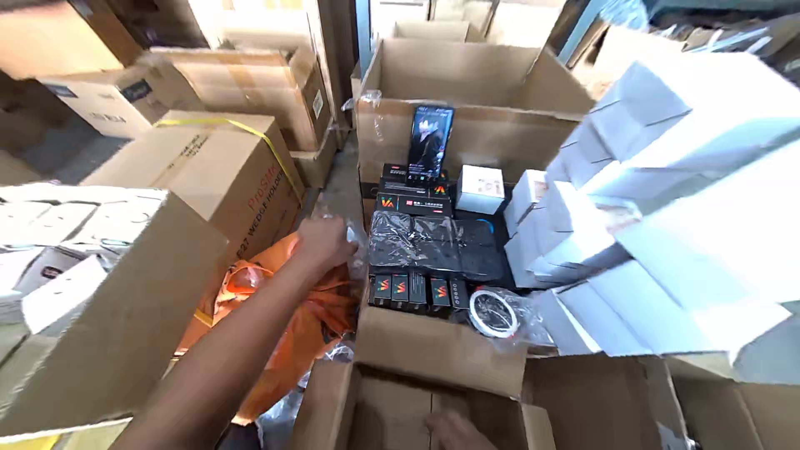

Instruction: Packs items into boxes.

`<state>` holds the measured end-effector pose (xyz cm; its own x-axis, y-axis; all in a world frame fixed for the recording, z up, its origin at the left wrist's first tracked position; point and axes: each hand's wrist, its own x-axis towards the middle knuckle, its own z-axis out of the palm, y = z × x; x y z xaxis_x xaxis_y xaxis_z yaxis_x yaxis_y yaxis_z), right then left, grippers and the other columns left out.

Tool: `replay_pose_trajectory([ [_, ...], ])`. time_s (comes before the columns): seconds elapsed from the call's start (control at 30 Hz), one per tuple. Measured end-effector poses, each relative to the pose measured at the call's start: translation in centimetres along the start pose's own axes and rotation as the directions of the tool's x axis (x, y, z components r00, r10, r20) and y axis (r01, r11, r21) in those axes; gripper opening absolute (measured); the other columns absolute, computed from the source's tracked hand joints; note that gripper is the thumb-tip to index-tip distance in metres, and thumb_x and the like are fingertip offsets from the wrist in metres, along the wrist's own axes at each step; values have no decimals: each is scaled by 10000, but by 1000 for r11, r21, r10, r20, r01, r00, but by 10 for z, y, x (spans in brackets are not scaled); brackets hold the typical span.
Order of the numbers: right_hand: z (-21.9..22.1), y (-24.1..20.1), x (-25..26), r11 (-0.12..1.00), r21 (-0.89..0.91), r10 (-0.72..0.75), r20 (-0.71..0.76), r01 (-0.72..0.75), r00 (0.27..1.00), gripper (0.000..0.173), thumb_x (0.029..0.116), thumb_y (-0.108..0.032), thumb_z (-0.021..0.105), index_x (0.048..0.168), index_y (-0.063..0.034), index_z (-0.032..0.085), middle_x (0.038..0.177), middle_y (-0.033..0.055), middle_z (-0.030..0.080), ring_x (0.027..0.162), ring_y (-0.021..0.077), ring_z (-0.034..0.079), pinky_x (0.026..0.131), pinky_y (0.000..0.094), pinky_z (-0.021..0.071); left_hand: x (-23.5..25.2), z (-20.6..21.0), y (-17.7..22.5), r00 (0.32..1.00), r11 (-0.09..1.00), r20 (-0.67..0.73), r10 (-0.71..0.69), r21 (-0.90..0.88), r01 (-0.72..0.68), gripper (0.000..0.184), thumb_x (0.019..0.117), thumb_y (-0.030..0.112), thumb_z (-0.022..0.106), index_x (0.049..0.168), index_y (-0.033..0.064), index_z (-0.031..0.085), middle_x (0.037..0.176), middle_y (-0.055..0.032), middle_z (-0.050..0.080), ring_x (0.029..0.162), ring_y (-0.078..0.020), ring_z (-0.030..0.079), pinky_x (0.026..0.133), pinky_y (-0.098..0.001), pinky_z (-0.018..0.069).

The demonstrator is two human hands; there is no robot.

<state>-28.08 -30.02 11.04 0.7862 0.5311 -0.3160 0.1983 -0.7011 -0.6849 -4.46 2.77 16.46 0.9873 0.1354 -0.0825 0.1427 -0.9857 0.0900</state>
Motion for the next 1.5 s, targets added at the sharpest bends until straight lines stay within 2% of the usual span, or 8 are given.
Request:
replay_pose_trajectory([
  [0.23,25,-23,-2,959,-70,-275,-461,274,844,1188,688,-700,819,1533,24,402,1540,272,441,1340,372,549,1028,527,530,-206,-15,18,901,875,405,157,-480,63,546,872,662,663,931,129,766,843,-102,727,831,-295,711,785,-624,561],
  [0.33,34,-44,-12,961,102,-198,-390,256,899,881,838,-361,814,1547,-27,411,1432,178,583,1185,279,665,949,495,579,-251,38,35,875,708,382,299,-703,64,504,938,603,610,930,116,742,813,-58,695,772,-209,677,744,-519,561],
  [0.5,36,-33,-5,778,622,92,-251,88,964,483,939,-157,703,1400,-102,571,1163,44,726,1010,137,718,903,375,617,-268,53,19,810,461,238,536,-886,-45,791,883,528,752,1505,130,466,991,-29,739,850,-138,713,810,-377,614],
  [0.7,31,-27,-6,811,585,-22,11,11,1000,563,856,-163,808,1375,-94,601,1163,46,713,1012,114,696,912,333,591,-271,77,17,842,626,19,539,-678,-386,215,988,339,649,977,155,759,911,37,728,942,-97,661,950,-387,518],
  [0.87,40,-33,2,949,314,-34,3,32,999,320,978,-333,662,1232,-139,669,1020,36,718,911,137,691,848,399,578,-272,85,25,739,606,-297,605,-430,-669,263,1006,382,630,882,203,777,817,101,726,928,-61,655,1078,-389,424],
  [1.03,20,-34,10,962,274,1,1,-1,1000,279,1007,-401,608,1036,-130,670,820,28,649,747,156,632,708,419,535,-263,75,17,807,663,-465,365,-479,-575,261,1004,390,633,951,165,753,931,52,729,1017,-113,668,1050,-449,479],
  [1.27,-49,-9,30,834,544,194,-439,88,877,210,1008,-253,628,974,-49,665,785,25,670,659,107,618,630,319,536,-249,60,10,950,754,-157,269,-579,-309,394,982,446,627,1182,122,729,1164,-44,719,1147,-215,653,1024,-510,507],
  [1.5,-100,4,63,353,871,477,-482,341,735,143,1034,-158,604,1029,-16,624,851,109,675,646,149,629,582,285,549,-254,76,27,760,748,100,643,-296,-594,396,993,435,618,1198,111,715,1106,-75,738,1113,-265,683,1070,-522,473],
])
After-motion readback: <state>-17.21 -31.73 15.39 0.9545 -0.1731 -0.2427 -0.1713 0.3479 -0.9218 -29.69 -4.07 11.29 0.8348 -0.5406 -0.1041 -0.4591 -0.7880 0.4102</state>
